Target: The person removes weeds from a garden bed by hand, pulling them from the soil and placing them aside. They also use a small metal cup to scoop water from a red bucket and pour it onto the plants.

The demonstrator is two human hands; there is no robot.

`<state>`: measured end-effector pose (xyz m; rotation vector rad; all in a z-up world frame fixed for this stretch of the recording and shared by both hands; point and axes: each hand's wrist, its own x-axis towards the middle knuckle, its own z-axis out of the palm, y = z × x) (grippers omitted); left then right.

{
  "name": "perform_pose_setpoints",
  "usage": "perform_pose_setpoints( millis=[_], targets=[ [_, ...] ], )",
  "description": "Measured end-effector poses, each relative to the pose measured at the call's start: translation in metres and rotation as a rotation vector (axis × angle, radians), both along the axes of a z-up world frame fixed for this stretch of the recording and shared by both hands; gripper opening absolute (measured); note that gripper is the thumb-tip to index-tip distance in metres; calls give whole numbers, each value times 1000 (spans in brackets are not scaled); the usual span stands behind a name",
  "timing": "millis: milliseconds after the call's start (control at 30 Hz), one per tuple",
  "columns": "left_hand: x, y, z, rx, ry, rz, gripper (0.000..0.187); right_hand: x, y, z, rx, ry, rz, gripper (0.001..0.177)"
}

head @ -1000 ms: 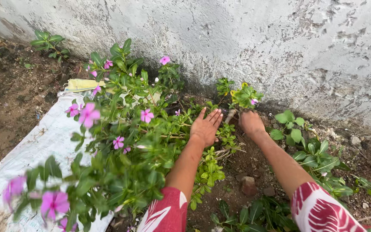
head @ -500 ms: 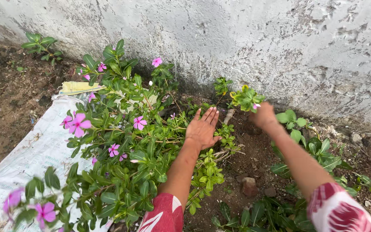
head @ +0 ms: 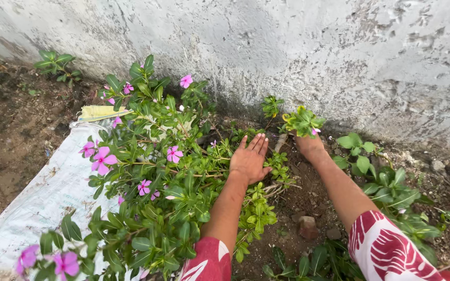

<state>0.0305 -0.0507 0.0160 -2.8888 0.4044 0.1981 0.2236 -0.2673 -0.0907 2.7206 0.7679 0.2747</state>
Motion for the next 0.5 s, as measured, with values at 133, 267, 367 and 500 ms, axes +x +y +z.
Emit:
perform_pose_setpoints(
  millis=[133, 267, 367, 500],
  targets=[
    [2, 2, -4, 5, -2, -12, 90, -1, 11, 75, -192, 369, -97, 47],
    [2, 3, -2, 10, 6, -25, 89, -1, -4, 74, 122, 353, -251, 38],
    [2, -1, -5, 54, -13, -59, 85, 9, -19, 26, 165, 247, -132, 29],
    [10, -8, -20, 140, -71, -140, 78, -20, -22, -7, 187, 58, 1, 45]
  ],
)
